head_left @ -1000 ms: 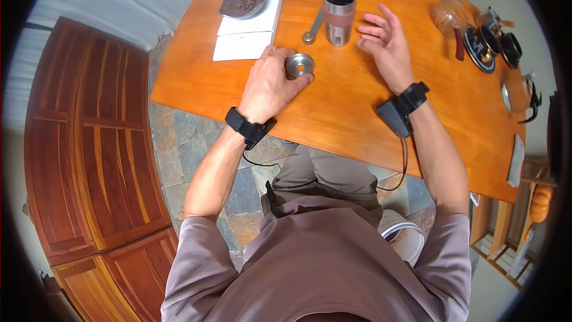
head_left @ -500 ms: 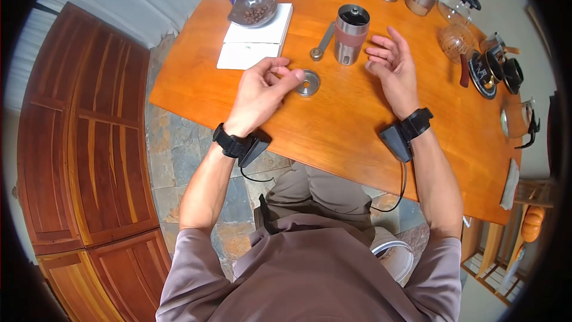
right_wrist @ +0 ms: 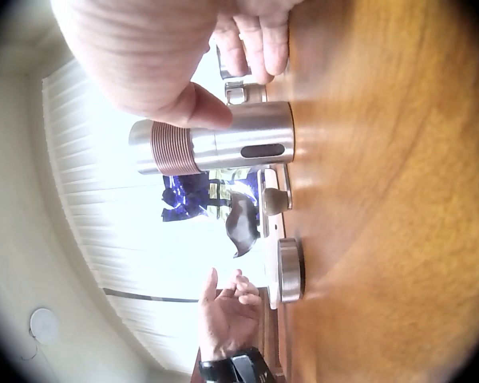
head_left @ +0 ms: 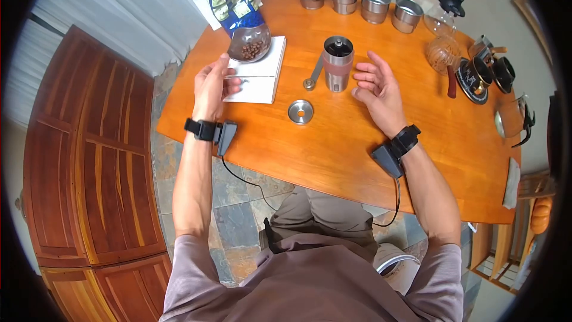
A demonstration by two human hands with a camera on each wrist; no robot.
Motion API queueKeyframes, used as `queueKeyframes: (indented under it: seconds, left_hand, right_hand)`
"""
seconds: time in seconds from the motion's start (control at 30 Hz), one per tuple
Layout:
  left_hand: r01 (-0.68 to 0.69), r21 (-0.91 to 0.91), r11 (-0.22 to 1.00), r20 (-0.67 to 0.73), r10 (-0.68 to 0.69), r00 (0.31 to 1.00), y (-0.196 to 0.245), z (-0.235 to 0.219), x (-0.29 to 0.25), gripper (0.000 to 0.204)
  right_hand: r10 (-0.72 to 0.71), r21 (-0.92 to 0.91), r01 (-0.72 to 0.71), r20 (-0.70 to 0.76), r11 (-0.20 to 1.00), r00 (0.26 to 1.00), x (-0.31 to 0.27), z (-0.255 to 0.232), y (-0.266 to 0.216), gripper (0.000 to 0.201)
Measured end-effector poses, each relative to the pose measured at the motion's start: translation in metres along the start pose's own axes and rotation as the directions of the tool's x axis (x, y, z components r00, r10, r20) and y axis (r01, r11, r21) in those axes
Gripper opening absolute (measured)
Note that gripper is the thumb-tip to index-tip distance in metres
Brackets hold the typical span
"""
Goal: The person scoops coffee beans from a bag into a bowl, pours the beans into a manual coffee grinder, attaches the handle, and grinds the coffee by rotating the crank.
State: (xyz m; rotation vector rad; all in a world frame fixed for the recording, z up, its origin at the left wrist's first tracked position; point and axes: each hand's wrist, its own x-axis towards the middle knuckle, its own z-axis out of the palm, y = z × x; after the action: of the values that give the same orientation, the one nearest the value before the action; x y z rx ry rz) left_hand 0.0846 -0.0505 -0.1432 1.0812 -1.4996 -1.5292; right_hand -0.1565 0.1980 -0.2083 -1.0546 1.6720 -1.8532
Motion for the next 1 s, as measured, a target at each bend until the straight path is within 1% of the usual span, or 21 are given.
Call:
queueKeyframes:
  seconds: [0.03, 0.07, 0.13, 0.2, 0.27, 0.3, 0.37, 0.43, 0.5, 0.53, 0.57, 0.6, 0.63, 0.67, 0.73, 0.77, 0.8, 0.87, 0.9, 0.93, 1.0]
  left_hand:
    - [0.047, 0.021, 0.999, 0.064, -0.049, 0.997, 0.003, -0.001, 0.008, 0.053]
    - [0.045, 0.022, 0.999, 0.067, -0.047, 0.997, 0.005, 0.0, 0.015, 0.053]
    - [0.175, -0.033, 0.984, 0.139, -0.169, 0.976, 0.008, 0.005, 0.024, 0.054]
    - [0.174, 0.007, 0.985, 0.115, -0.173, 0.978, 0.009, 0.012, 0.029, 0.051]
    - [0.174, 0.112, 0.978, 0.19, -0.193, 0.963, 0.013, 0.017, 0.032, 0.043]
    - [0.172, 0.116, 0.978, 0.192, -0.192, 0.962, 0.014, 0.019, 0.034, 0.043]
    - [0.152, 0.177, 0.972, 0.177, -0.184, 0.967, 0.016, 0.024, 0.038, 0.036]
    - [0.143, 0.178, 0.974, 0.177, -0.174, 0.969, 0.017, 0.028, 0.037, 0.035]
    - [0.13, 0.174, 0.976, 0.166, -0.159, 0.973, 0.023, 0.029, 0.031, 0.034]
    - [0.093, 0.169, 0.981, 0.174, -0.123, 0.977, 0.027, 0.029, 0.024, 0.035]
    - [0.058, 0.168, 0.984, 0.183, -0.089, 0.979, 0.032, 0.028, 0.018, 0.037]
    - [0.059, 0.179, 0.982, 0.184, -0.092, 0.979, 0.04, 0.026, 0.013, 0.037]
    - [0.037, 0.235, 0.971, 0.235, -0.094, 0.967, 0.05, 0.025, 0.007, 0.035]
    - [0.019, 0.288, 0.957, 0.285, -0.105, 0.953, 0.057, 0.025, -0.001, 0.033]
    - [0.007, 0.301, 0.954, 0.291, -0.099, 0.952, 0.073, 0.03, -0.019, 0.032]
    - [-0.031, 0.313, 0.949, 0.304, -0.069, 0.95, 0.079, 0.035, -0.029, 0.032]
    - [-0.075, 0.325, 0.943, 0.318, -0.034, 0.947, 0.086, 0.039, -0.037, 0.031]
    - [-0.093, 0.335, 0.938, 0.328, -0.024, 0.945, 0.097, 0.049, -0.049, 0.03]
    - [-0.118, 0.34, 0.933, 0.342, -0.005, 0.94, 0.1, 0.054, -0.055, 0.029]
    - [-0.144, 0.344, 0.928, 0.354, 0.014, 0.935, 0.1, 0.058, -0.06, 0.029]
    - [-0.143, 0.332, 0.932, 0.362, 0.014, 0.932, 0.096, 0.063, -0.059, 0.029]
  right_hand:
    - [-0.004, 0.001, 0.004, -0.003, 1.0, 1.0, 0.0, 0.0, 0.0, 0.084]
    - [-0.009, -0.005, 0.009, 0.009, 1.0, 1.0, 0.0, 0.0, -0.001, 0.083]
    - [-0.013, -0.012, 0.013, 0.019, 1.0, 1.0, 0.0, 0.0, -0.001, 0.083]
    - [-0.032, 0.003, 0.032, 0.016, 0.999, 0.999, 0.0, 0.001, -0.001, 0.082]
    - [-0.047, -0.003, 0.047, 0.011, 0.999, 0.999, 0.0, 0.002, -0.002, 0.082]
    - [-0.059, -0.01, 0.059, 0.009, 0.998, 0.998, -0.001, 0.003, -0.003, 0.081]
    - [-0.07, -0.002, 0.07, 0.017, 0.998, 0.997, 0.0, 0.003, -0.002, 0.08]
    - [-0.08, 0.0, 0.08, 0.027, 0.997, 0.996, -0.002, 0.001, -0.005, 0.079]
    - [-0.127, 0.049, 0.127, -0.01, 0.991, 0.992, 0.0, 0.005, -0.012, 0.077]
    - [-0.121, 0.058, 0.122, -0.013, 0.991, 0.993, 0.0, 0.007, -0.017, 0.077]
    - [-0.186, 0.015, 0.186, -0.041, 0.982, 0.982, 0.003, 0.006, -0.024, 0.077]
    - [-0.253, -0.032, 0.251, -0.066, 0.967, 0.965, 0.007, 0.006, -0.032, 0.077]
    - [-0.302, -0.085, 0.296, -0.061, 0.951, 0.951, 0.011, 0.007, -0.036, 0.079]
    - [-0.293, -0.084, 0.287, -0.063, 0.954, 0.954, 0.013, 0.008, -0.042, 0.079]
    - [-0.404, -0.3, 0.403, 0.063, 0.864, 0.913, 0.021, 0.011, -0.055, 0.085]
    - [-0.409, -0.351, 0.409, 0.077, 0.842, 0.909, 0.028, 0.013, -0.057, 0.091]
    - [-0.409, -0.349, 0.41, 0.081, 0.842, 0.909, 0.033, 0.017, -0.062, 0.091]
    - [-0.272, -0.289, 0.317, 0.188, 0.903, 0.944, 0.041, 0.021, -0.069, 0.088]
    - [-0.266, -0.289, 0.314, 0.191, 0.904, 0.945, 0.045, 0.022, -0.068, 0.088]
    - [-0.292, -0.298, 0.34, 0.193, 0.892, 0.937, 0.05, 0.024, -0.066, 0.083]
    - [-0.325, -0.304, 0.375, 0.203, 0.876, 0.924, 0.054, 0.024, -0.065, 0.079]
